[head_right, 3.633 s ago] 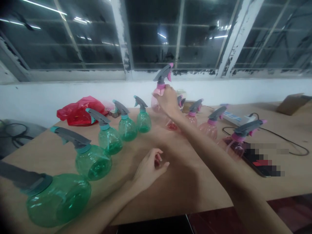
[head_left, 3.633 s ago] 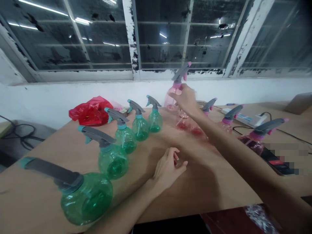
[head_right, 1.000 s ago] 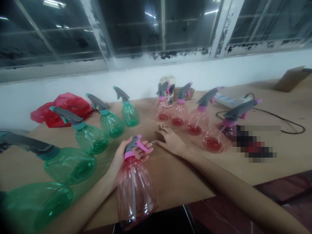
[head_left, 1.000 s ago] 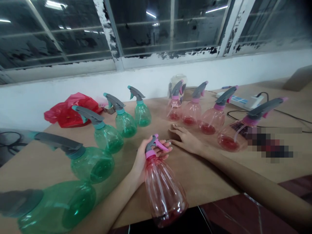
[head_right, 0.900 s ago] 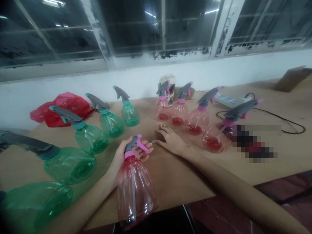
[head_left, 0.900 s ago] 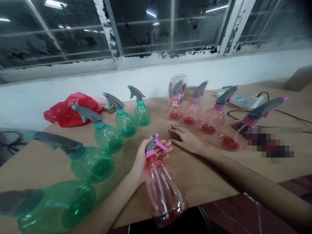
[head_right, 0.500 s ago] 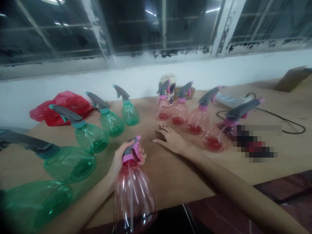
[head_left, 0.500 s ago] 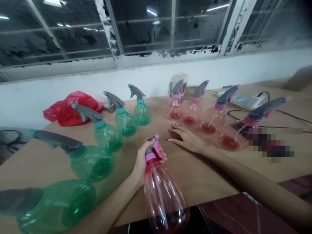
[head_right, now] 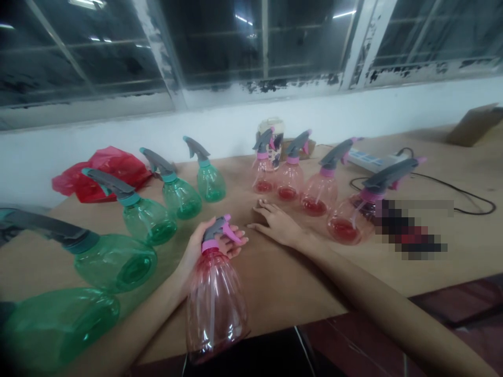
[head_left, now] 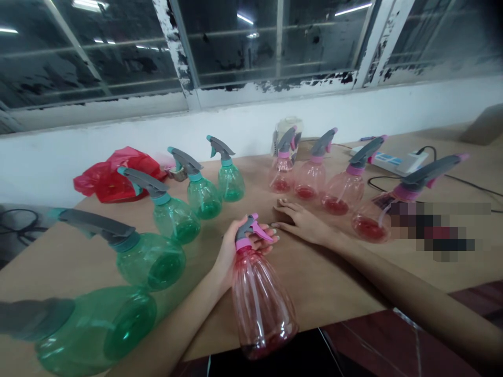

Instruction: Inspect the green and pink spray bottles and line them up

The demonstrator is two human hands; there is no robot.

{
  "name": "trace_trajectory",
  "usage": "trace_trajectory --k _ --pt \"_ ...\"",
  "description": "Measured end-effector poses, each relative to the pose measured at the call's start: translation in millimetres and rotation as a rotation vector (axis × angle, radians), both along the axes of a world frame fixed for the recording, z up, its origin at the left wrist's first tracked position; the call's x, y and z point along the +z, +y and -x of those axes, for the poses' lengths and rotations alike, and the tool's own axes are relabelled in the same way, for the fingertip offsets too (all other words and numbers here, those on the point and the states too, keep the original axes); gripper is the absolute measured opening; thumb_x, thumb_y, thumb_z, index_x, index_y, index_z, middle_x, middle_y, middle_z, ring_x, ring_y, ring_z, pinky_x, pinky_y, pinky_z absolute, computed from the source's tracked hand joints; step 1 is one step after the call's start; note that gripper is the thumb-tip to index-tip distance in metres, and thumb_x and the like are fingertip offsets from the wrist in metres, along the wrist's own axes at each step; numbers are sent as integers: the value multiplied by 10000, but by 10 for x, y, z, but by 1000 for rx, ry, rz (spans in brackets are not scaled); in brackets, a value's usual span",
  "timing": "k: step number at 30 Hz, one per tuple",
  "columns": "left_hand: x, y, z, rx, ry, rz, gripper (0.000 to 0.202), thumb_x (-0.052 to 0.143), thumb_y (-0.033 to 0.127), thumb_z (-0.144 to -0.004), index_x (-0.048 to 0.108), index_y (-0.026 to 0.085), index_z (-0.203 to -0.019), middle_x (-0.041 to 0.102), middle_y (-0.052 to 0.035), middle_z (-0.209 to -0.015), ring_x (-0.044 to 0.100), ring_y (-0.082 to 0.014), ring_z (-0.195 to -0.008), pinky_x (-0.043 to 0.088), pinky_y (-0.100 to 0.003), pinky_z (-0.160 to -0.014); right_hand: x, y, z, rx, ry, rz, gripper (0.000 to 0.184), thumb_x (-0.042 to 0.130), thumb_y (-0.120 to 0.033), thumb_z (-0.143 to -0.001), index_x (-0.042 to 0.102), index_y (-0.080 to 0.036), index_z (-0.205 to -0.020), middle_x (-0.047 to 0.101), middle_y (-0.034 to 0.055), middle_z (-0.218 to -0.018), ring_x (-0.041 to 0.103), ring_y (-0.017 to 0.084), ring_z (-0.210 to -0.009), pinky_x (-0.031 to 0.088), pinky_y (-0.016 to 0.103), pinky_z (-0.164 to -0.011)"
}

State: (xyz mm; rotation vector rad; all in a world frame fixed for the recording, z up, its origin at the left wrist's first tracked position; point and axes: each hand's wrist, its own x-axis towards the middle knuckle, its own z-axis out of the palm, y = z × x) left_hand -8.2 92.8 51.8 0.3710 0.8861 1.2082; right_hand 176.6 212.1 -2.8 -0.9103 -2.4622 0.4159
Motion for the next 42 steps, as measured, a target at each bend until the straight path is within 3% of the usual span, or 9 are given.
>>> trace_trajectory --k 5,11,13,17,23,36,39,42 --pt "28 -5 -4 34 30 -23 337 537 395 -837 674 91 -793 706 -131 -808 695 -224 -776 540 -273 -639 2 -6 -3 2 22 13 617 460 -600 -862 529 -183 -1312 446 136 -1436 352 281 -1370 288 496 -1133" --pt "62 -49 20 64 116 -91 276 596 365 -787 602 137 -633 590 -17 -542 573 -106 -458 419 -193 -435 24 -21 -2 -20 -2 18 689 457 -633 -844 527 -135 -1315 430 170 -1441 340 294 -1375 282 488 -1137" --pt "78 -48 19 48 115 -98 298 565 380 -808 624 129 -659 623 -42 -572 609 -128 -501 439 -201 -456 21 -17 -3 -13 4 14 669 463 -625 -846 531 -149 -1312 434 160 -1440 343 293 -1373 284 489 -1137" --pt "79 -22 11 38 89 -41 372 512 423 -846 680 94 -799 717 -145 -797 700 -231 -781 531 -271 -634 12 -4 -12 -5 20 15 630 468 -605 -855 531 -175 -1312 437 141 -1443 351 290 -1370 298 495 -1129" --pt "22 -3 28 46 43 -26 384 519 445 -851 686 100 -879 722 -166 -928 694 -264 -909 549 -308 -723 37 -9 -24 7 18 10 597 472 -585 -864 540 -187 -1304 456 128 -1431 369 285 -1360 310 490 -1126" --pt "53 -14 28 46 47 -23 399 487 429 -874 691 86 -868 721 -159 -913 697 -256 -888 554 -299 -701 51 -8 -40 4 -21 24 632 463 -594 -866 537 -143 -1303 447 154 -1433 370 287 -1359 312 468 -1128" --pt "73 -18 16 53 51 -15 392 484 419 -875 689 85 -851 717 -139 -853 700 -231 -828 552 -284 -682 63 -13 -40 10 -10 22 607 470 -585 -867 547 -161 -1295 468 144 -1418 377 282 -1356 314 466 -1127" --pt "84 -45 -1 79 97 -36 323 528 378 -847 669 98 -768 690 -93 -718 687 -185 -679 523 -235 -570 86 -24 -43 -1 -14 39 619 471 -598 -860 545 -168 -1299 455 135 -1431 372 282 -1359 308 469 -1128"
